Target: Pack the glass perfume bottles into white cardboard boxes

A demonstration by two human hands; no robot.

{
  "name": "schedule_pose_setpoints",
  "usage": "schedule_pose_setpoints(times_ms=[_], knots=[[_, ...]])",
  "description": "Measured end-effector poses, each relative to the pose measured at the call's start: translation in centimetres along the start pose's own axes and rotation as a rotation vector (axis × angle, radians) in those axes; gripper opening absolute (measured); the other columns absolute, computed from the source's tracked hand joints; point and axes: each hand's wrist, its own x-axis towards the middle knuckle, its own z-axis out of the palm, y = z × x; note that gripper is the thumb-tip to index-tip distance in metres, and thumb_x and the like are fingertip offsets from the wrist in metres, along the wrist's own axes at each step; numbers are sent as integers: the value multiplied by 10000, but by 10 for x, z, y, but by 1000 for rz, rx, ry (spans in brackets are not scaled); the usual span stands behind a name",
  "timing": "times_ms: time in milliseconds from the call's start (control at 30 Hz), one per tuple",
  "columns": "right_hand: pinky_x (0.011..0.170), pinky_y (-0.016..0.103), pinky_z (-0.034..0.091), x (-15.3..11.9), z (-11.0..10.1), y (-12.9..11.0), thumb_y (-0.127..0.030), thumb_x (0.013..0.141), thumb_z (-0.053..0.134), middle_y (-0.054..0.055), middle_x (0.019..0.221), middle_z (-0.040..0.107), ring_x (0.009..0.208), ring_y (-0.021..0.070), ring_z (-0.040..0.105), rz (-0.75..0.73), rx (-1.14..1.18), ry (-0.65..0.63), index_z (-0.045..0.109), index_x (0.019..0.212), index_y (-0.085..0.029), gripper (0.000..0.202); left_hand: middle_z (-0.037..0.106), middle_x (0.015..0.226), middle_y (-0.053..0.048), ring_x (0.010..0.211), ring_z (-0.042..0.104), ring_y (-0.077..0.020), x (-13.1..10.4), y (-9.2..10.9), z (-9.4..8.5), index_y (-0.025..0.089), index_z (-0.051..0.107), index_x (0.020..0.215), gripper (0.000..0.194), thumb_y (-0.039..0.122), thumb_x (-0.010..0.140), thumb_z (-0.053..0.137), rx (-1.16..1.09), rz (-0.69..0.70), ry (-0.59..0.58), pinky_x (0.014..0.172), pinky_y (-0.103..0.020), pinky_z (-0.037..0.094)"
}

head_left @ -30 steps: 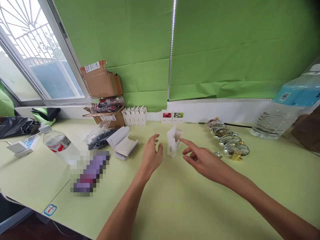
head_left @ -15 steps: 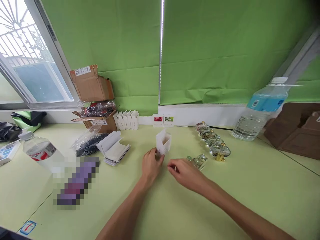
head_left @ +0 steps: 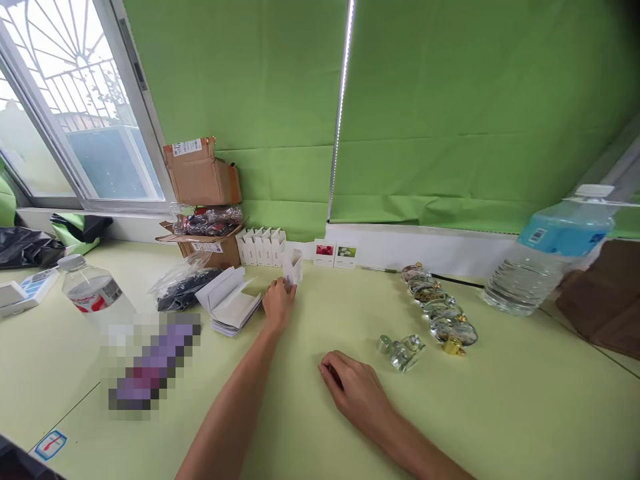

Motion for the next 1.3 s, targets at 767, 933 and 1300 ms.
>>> schedule_pose_setpoints(times_ms=[767,933,1300], knots=[[649,281,342,6,9,8,-302,976,324,-8,827,613,736,159,585,28,23,-55,523,864,-229,240,648,1082,-172,949,634,-314,97,-10,41,174,509,1122,547,607,787,505,35,-226,138,742,-386,436],[637,283,334,5,11,10,-313,977,321,-8,807,603,717,157,579,31,24,-62,518,856,-228,247,663,1042,-195,956,641,-323,106,-6,46,136,498,1157,579,579,784,523,68,-251,135,759,-394,437],[633,269,338,7,10,12,-266,956,362,-10,809,605,729,149,584,21,17,-80,528,855,-231,197,695,947,-213,913,648,-347,126,-2,57,134,692,927,597,662,760,467,134,-279,99,737,-416,438]])
